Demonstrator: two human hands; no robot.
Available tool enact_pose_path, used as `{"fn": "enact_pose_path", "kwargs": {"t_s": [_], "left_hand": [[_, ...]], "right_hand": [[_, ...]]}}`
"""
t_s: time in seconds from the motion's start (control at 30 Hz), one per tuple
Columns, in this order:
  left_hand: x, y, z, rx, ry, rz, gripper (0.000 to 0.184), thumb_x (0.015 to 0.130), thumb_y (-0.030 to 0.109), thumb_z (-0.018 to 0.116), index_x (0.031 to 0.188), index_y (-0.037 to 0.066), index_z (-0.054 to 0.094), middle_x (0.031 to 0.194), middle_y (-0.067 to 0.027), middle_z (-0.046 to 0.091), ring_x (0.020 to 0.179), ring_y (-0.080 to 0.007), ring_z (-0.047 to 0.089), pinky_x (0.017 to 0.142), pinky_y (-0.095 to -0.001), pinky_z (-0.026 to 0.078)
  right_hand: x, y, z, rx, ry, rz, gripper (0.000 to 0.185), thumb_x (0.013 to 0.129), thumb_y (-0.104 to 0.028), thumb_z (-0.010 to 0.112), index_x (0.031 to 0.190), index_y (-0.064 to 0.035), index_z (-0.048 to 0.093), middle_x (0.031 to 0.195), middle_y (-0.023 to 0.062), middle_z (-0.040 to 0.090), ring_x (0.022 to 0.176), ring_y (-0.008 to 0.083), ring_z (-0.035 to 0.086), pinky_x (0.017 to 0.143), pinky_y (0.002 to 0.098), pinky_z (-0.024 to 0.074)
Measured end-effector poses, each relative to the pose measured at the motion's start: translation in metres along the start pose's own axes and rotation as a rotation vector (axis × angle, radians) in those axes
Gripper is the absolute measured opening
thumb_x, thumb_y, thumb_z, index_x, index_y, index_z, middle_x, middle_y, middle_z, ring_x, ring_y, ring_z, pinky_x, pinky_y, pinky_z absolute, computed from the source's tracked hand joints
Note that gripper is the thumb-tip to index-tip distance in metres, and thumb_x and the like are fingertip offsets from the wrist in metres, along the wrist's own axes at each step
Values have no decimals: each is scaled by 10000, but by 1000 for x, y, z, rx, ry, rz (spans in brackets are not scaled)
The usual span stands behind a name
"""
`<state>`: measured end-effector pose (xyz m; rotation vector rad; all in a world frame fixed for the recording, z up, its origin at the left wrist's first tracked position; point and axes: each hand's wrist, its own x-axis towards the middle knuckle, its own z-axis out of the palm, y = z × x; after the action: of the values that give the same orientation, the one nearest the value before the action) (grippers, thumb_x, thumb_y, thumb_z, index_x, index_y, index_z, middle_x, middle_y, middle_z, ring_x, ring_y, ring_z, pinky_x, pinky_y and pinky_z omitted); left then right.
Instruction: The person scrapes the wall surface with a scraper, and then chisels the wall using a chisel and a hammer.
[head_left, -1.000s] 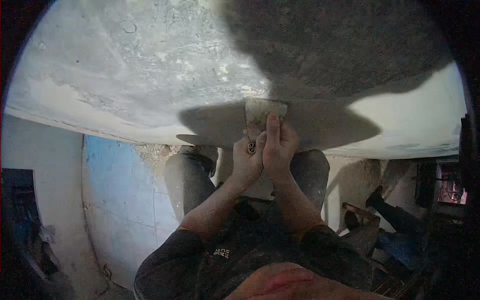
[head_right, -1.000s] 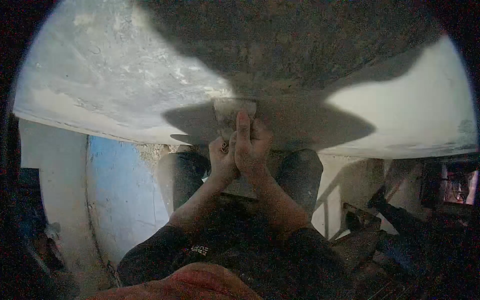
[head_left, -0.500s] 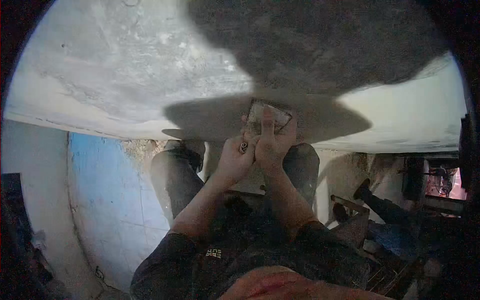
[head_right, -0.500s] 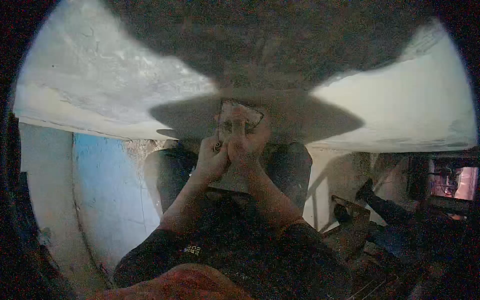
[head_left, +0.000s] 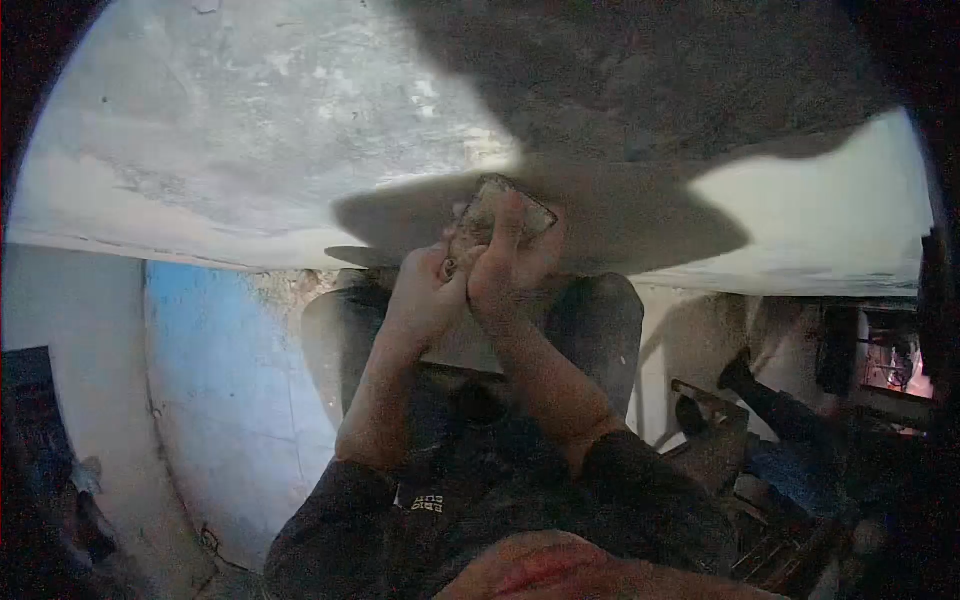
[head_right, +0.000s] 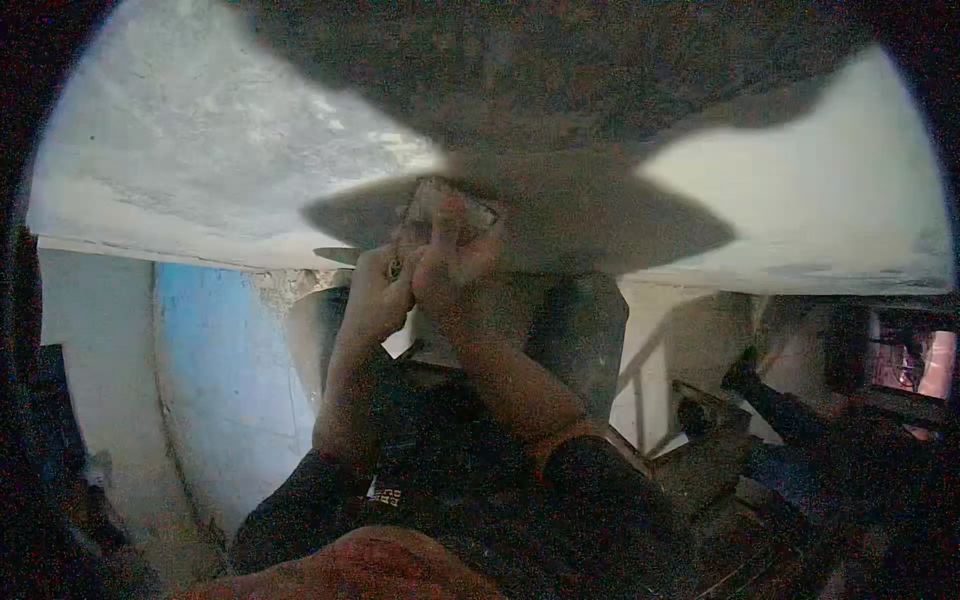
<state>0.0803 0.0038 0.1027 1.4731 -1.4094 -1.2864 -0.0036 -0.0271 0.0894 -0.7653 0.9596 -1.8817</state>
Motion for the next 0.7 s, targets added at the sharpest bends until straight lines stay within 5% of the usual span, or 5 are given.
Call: {"fn": "enact_pose_path", "kwargs": {"t_s": [0.13, 0.33, 0.53, 0.57, 0.7], "left_hand": [[12, -42, 32, -37, 35, 95, 435, 918, 364, 496, 835, -53, 588, 601, -91, 565, 577, -119, 516, 537, -316, 426], [10, -22, 19, -23, 51, 84, 367, 906, 307, 519, 891, -50, 602, 647, -111, 591, 609, -133, 528, 570, -321, 434], [3, -13, 9, -64, 55, 142, 345, 888, 282, 547, 862, -57, 603, 691, -137, 610, 627, -151, 547, 585, -335, 445], [2, -12, 11, -16, 55, 133, 343, 891, 279, 542, 849, -56, 600, 678, -133, 602, 617, -150, 544, 574, -334, 444], [-1, -15, 31, -112, 40, 121, 341, 897, 283, 530, 832, -46, 588, 640, -104, 565, 599, -137, 531, 543, -315, 432]], "right_hand": [[12, -19, -20, -248, -240, 8, 245, 922, -200, 525, 968, 31, 459, 815, 127, 598, 663, 167, 632, 524, 303, 549], [13, 10, -18, -358, -59, -410, 252, 911, -175, 554, 1003, 41, 463, 887, 102, 587, 798, 112, 575, 678, 246, 499], [4, -4, -4, -281, 12, -387, 241, 910, -170, 550, 983, 39, 456, 883, 103, 577, 738, 135, 598, 609, 276, 532], [2, -8, -4, -126, -8, -177, 246, 912, -174, 542, 978, 42, 444, 905, 127, 579, 721, 149, 615, 573, 297, 552], [7, -20, -19, -267, -138, -275, 280, 917, -190, 534, 1012, 47, 420, 846, 145, 600, 698, 163, 628, 554, 305, 546]]}}
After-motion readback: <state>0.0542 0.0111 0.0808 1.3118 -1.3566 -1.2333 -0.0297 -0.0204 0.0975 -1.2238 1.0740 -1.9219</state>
